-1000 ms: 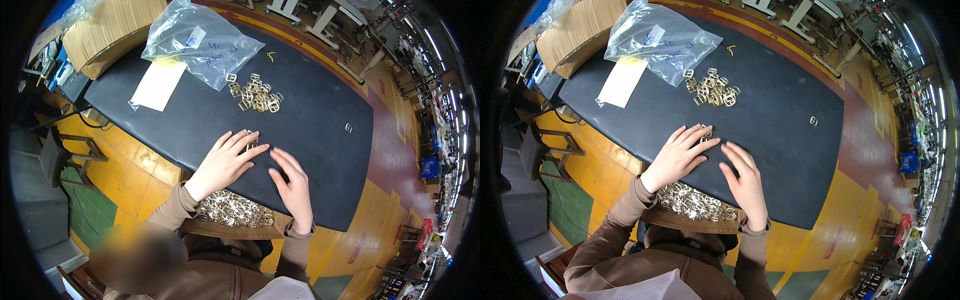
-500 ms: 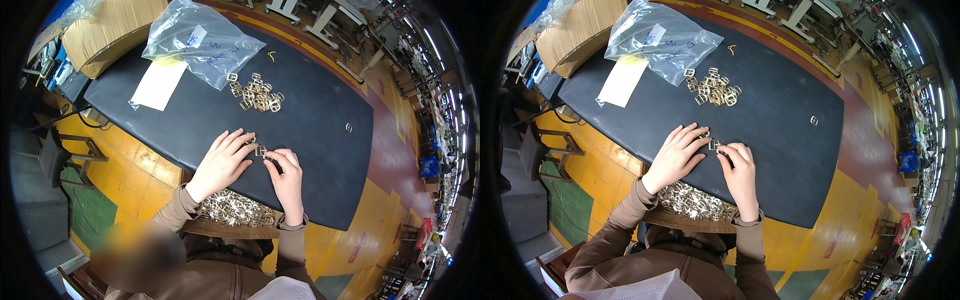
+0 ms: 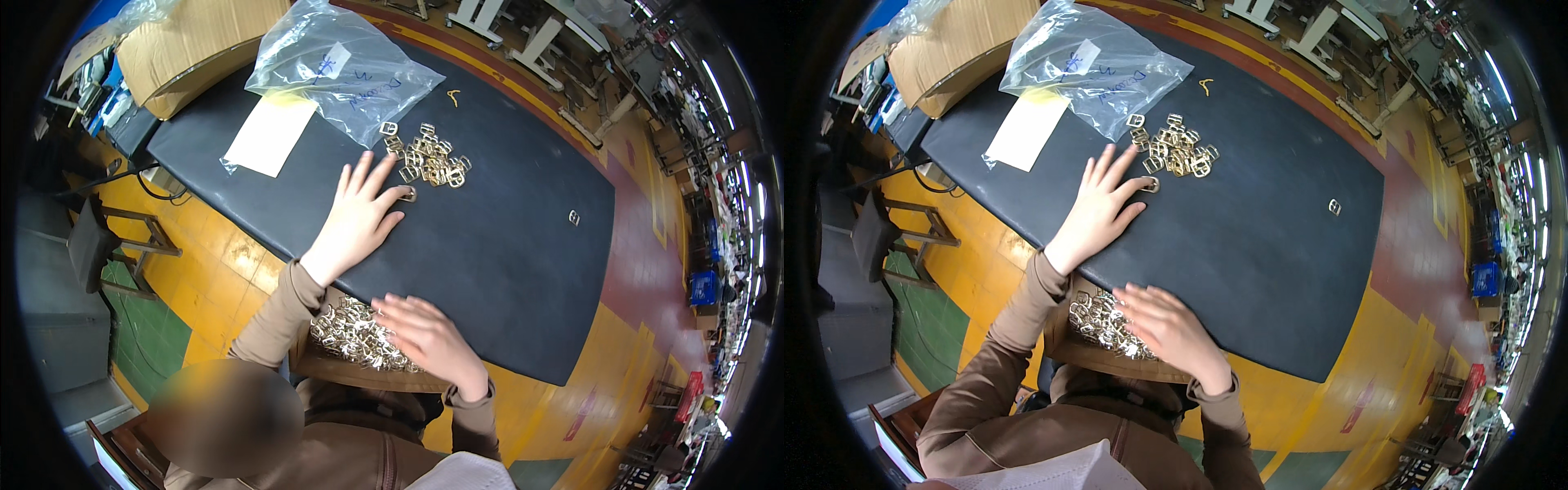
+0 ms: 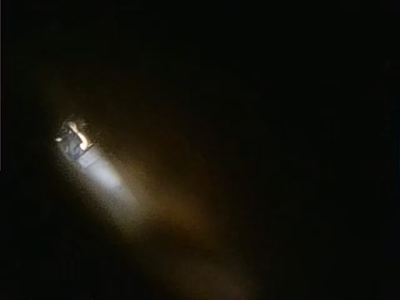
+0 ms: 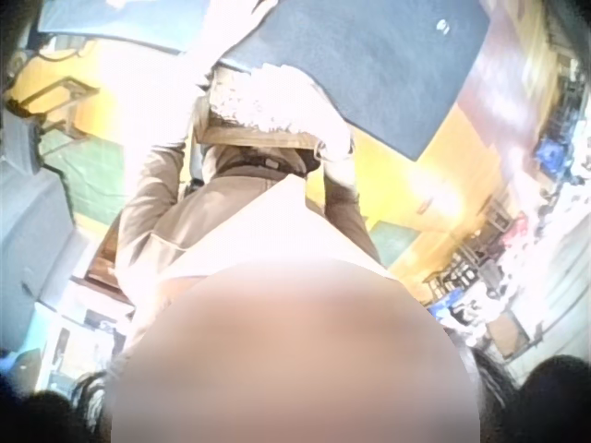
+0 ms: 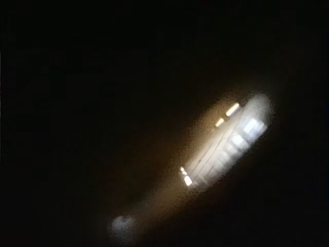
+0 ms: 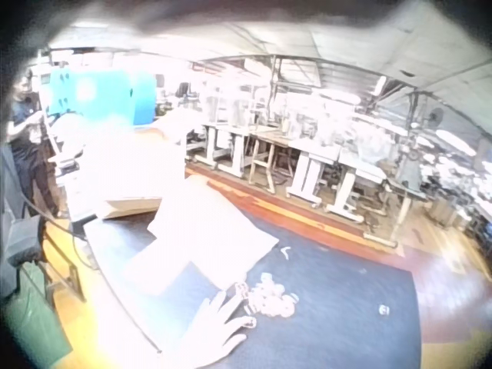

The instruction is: The person repeatedly picks up small metal buckles from a plastic bag and arranges them on a black work surface. They handle the buckles one at a time, placing them in small groups on the table.

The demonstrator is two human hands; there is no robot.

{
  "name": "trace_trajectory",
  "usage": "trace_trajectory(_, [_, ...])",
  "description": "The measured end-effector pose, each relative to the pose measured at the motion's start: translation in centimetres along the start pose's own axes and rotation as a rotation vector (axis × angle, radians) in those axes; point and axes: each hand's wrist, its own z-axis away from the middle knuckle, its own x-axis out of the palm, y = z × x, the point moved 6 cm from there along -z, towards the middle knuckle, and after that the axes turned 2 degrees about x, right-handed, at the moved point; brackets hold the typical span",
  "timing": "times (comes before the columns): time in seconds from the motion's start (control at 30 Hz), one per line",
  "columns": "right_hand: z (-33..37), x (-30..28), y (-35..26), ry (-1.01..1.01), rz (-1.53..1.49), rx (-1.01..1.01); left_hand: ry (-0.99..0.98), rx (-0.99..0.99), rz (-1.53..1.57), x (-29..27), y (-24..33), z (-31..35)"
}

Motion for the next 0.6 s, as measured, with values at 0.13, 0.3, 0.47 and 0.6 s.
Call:
trace_trajectory(0.13, [1.8,-0.6,-1.2,-0.072,-0.204,-0.040,-0.198,0.109,0.129,0.3,0.1,-0.7])
trace_trajectory(0.3, [0.9,-5.2,1.4,0.333,-0.221,0.235,-0.304,0.140,0.278,-0.2,1.5,1.9])
trace_trajectory(0.47, [-5.0,-5.4,4.5,0.455,0.103,0.303,-0.099,0.028,0.579,-2.9,-0.3,2.5])
trace_trajectory(0.6, [-7.1,-1.6,2.9,0.205,0.149,0.056,0.098,-0.078,0.584,-4.1,-3.7,0.0])
